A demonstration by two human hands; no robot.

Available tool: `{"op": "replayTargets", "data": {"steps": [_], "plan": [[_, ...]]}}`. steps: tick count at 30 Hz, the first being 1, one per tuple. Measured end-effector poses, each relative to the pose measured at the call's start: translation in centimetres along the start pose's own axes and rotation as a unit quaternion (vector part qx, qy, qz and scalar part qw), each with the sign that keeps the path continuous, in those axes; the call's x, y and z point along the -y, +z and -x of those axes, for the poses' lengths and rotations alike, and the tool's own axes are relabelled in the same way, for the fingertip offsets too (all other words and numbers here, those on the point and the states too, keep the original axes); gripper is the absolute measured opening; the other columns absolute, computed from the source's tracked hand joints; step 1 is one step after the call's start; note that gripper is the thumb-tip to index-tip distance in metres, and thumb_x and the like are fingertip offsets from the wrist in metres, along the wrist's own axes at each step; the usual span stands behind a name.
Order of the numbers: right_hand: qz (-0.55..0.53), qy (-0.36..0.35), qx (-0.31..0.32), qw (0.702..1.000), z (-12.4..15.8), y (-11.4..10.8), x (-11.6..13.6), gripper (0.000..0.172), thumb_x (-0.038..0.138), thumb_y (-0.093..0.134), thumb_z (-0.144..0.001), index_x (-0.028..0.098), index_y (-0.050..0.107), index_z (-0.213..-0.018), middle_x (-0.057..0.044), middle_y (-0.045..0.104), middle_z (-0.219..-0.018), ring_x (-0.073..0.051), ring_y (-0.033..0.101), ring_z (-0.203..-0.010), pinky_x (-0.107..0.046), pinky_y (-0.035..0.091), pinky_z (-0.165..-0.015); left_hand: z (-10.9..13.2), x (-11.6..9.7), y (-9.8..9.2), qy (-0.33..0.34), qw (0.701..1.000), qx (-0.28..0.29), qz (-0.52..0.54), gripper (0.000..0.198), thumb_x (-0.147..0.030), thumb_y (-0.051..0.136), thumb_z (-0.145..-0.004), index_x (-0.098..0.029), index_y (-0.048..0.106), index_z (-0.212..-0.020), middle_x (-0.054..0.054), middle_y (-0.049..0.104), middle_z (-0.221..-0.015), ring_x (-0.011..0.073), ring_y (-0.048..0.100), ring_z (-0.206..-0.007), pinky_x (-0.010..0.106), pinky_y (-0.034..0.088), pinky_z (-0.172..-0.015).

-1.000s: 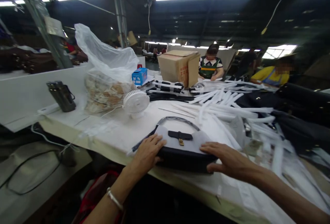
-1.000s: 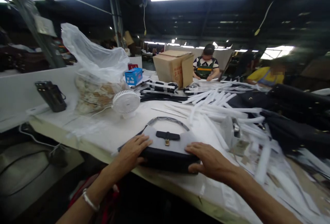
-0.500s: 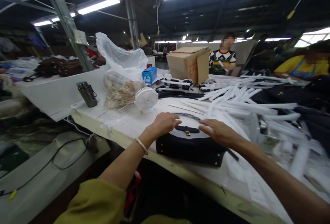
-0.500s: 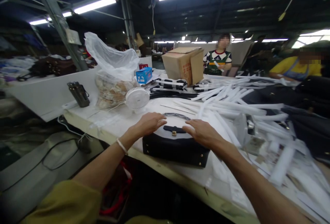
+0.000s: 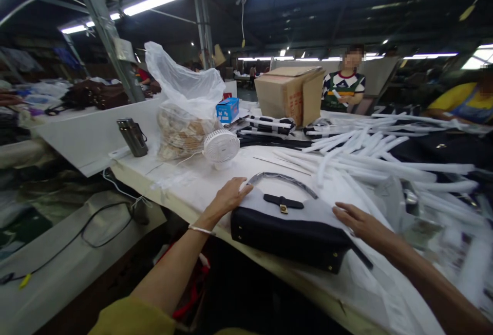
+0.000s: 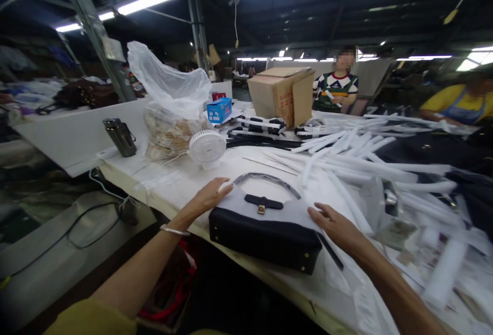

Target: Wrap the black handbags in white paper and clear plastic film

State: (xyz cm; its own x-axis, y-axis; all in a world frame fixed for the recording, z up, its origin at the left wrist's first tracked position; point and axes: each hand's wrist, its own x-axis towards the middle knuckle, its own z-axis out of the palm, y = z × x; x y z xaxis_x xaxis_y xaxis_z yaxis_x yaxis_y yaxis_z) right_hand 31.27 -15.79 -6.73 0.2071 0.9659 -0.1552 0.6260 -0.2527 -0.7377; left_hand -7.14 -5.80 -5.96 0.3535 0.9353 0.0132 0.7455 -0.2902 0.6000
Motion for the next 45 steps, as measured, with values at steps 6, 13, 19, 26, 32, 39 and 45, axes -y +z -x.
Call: {"op": "replayTargets", "data": {"steps": [6,13,19,26,32,39,45], "plan": [[-0.157,0.098,0.064,0.981,3.9,2.4,-1.0,0.065,0.072,0.056,-0.078,0.026,0.067,-0.124,-0.014,0.065,-0.128,-0.036,0.07,-0.099,-0.044,0.063,-0.066,2.4,2.9,0.4,-0.067,0.99,0.037,0.119,0.067,-0.075,0.042,-0.084,-0.016,0.07,-0.102,0.01,0.073,-0.099,0.0294,0.067,-0.094,0.04,0.05,-0.089],[-0.222,0.048,0.032,0.973,3.5,2.3,0.6,0.099,0.064,0.069,-0.072,0.017,0.034,-0.151,-0.017,0.071,-0.116,-0.037,0.068,-0.105,-0.047,0.059,-0.088,2.0,2.0,0.5,-0.004,0.961,-0.009,0.276,0.071,-0.063,0.055,-0.083,-0.012,0.055,-0.132,0.014,0.064,-0.129,0.0307,0.059,-0.118,0.041,0.047,-0.1],[-0.166,-0.095,0.021,0.981,1.8,1.5,0.6,0.109,0.056,0.08,-0.065,0.018,0.026,-0.152,-0.02,0.056,-0.139,-0.038,0.056,-0.125,-0.051,0.049,-0.104,1.6,1.9,-0.1,0.087,0.897,-0.034,0.433,0.079,-0.042,0.078,-0.071,-0.016,0.048,-0.139,0.014,0.053,-0.143,0.0333,0.048,-0.132,0.045,0.039,-0.111],[-0.172,-0.106,0.031,0.979,2.2,0.4,1.2,0.102,0.059,0.08,-0.064,0.023,0.035,-0.148,-0.018,0.048,-0.147,-0.039,0.046,-0.134,-0.055,0.042,-0.109,2.5,2.3,-1.2,0.1,0.903,0.005,0.417,0.083,-0.047,0.081,-0.07,-0.021,0.045,-0.142,0.014,0.048,-0.148,0.035,0.04,-0.139,0.049,0.03,-0.116],[-0.157,-0.121,-0.041,0.979,2.9,0.2,4.4,0.1,0.063,0.079,-0.064,0.024,0.04,-0.146,-0.015,0.053,-0.144,-0.04,0.051,-0.13,-0.049,0.051,-0.102,0.7,0.1,-2.7,0.147,0.923,-0.057,0.35,0.082,-0.057,0.076,-0.072,-0.02,0.048,-0.14,0.012,0.052,-0.143,0.0316,0.045,-0.134,0.044,0.033,-0.114],[-0.194,-0.137,-0.026,0.971,3.5,0.9,4.4,0.07,0.062,0.079,-0.064,0.017,0.063,-0.116,-0.014,0.069,-0.119,-0.034,0.063,-0.113,-0.048,0.051,-0.1,0.8,0.0,-1.5,0.105,0.935,-0.072,0.332,0.059,-0.053,0.07,-0.077,-0.013,0.059,-0.119,0.011,0.067,-0.117,0.0277,0.061,-0.109,0.04,0.047,-0.099],[-0.206,-0.08,-0.046,0.974,5.2,0.1,-0.5,0.07,0.062,0.071,-0.075,0.02,0.06,-0.13,-0.014,0.061,-0.135,-0.031,0.06,-0.121,-0.047,0.048,-0.104,2.2,3.6,0.7,0.09,0.951,-0.131,0.264,0.078,-0.065,0.048,-0.087,-0.011,0.04,-0.144,0.017,0.041,-0.152,0.0299,0.036,-0.142,0.045,0.027,-0.119]]}}
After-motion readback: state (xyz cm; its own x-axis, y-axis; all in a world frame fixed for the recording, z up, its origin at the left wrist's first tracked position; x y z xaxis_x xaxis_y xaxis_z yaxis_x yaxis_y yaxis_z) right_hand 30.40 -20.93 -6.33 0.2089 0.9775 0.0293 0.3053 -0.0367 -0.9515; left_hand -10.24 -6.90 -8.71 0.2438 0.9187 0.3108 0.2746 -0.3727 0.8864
